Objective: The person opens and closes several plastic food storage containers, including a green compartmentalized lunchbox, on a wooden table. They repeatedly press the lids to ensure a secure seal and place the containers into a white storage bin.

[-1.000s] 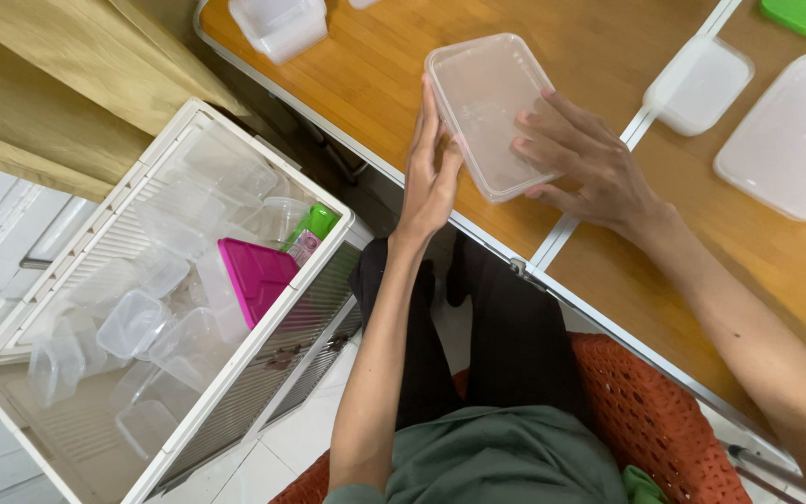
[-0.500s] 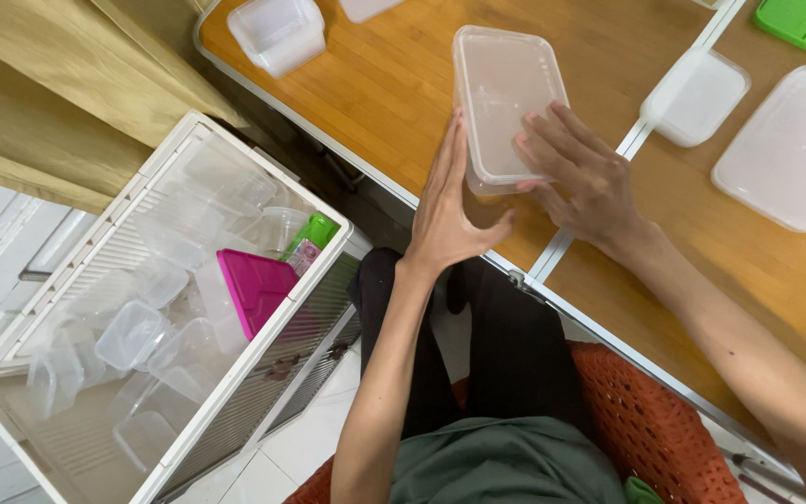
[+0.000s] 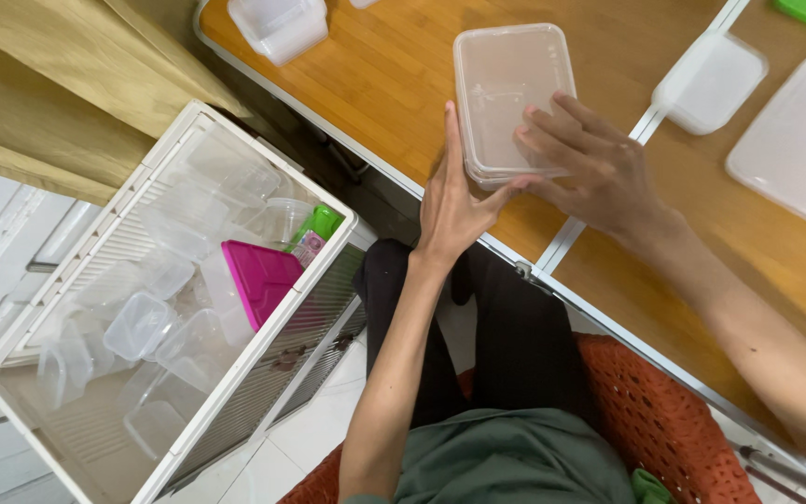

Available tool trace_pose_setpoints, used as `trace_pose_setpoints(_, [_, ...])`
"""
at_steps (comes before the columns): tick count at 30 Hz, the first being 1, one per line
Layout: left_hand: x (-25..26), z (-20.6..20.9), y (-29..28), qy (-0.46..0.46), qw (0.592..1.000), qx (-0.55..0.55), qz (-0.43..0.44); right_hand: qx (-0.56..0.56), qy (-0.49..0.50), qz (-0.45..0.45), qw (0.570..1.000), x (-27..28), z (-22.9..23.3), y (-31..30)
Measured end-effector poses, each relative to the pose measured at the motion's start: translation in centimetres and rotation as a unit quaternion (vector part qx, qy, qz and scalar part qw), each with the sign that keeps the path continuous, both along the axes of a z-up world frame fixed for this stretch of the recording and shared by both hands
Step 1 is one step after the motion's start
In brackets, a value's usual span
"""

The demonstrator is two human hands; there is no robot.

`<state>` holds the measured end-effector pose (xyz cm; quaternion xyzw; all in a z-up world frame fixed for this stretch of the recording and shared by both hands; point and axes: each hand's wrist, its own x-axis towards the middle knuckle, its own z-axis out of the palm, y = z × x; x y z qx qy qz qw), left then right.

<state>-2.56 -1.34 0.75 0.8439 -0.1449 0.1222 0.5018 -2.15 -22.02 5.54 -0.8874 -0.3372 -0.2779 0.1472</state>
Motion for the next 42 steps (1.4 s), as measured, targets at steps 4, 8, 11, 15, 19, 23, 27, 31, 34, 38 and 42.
trace_pose_setpoints(4, [0.1,0.6,0.4,0.015,1.000,0.005,-0.003,-0.012,0.029,0.059,0.998,1.1,1.4,-1.2])
trace_pose_setpoints(8, [0.3,0.7,0.4,-0.019,1.000,-0.001,-0.006,-0.047,0.018,0.063,0.997,1.2,1.4,-1.5])
trace_pose_setpoints(11, [0.2,0.6,0.7,-0.032,0.999,-0.014,-0.012,-0.074,-0.011,0.040,0.996,0.7,0.5,-1.2])
trace_pose_setpoints(15, [0.1,0.9,0.9,-0.024,0.999,-0.030,-0.021,-0.062,-0.027,0.036,0.997,0.3,-0.2,-0.5])
trace_pose_setpoints(19, [0.1,1.2,0.7,-0.029,0.999,-0.028,-0.019,-0.018,-0.013,0.014,1.000,-0.2,-0.5,0.1])
trace_pose_setpoints(23, [0.1,1.6,0.9,0.008,0.998,-0.060,-0.029,-0.029,-0.007,0.016,0.999,-0.2,-0.1,0.1])
trace_pose_setpoints(27, [0.0,2.0,1.0,-0.002,0.995,-0.091,-0.043,-0.040,-0.031,0.017,0.999,-0.3,0.3,-0.1])
trace_pose_setpoints(31, [0.0,2.3,1.0,-0.011,0.994,-0.099,-0.045,-0.077,-0.050,-0.004,0.996,-0.3,0.6,0.1])
trace_pose_setpoints(34, [0.1,2.2,0.8,-0.002,0.994,-0.101,-0.051,-0.077,-0.052,-0.005,0.996,-0.2,0.6,0.4])
trace_pose_setpoints(38, [0.0,1.7,0.7,0.003,0.995,-0.085,-0.045,-0.074,-0.048,-0.005,0.996,-0.3,0.7,0.3])
trace_pose_setpoints(42, [0.1,1.3,0.6,0.009,0.998,-0.045,-0.043,-0.080,-0.035,-0.009,0.996,-0.6,0.8,0.1])
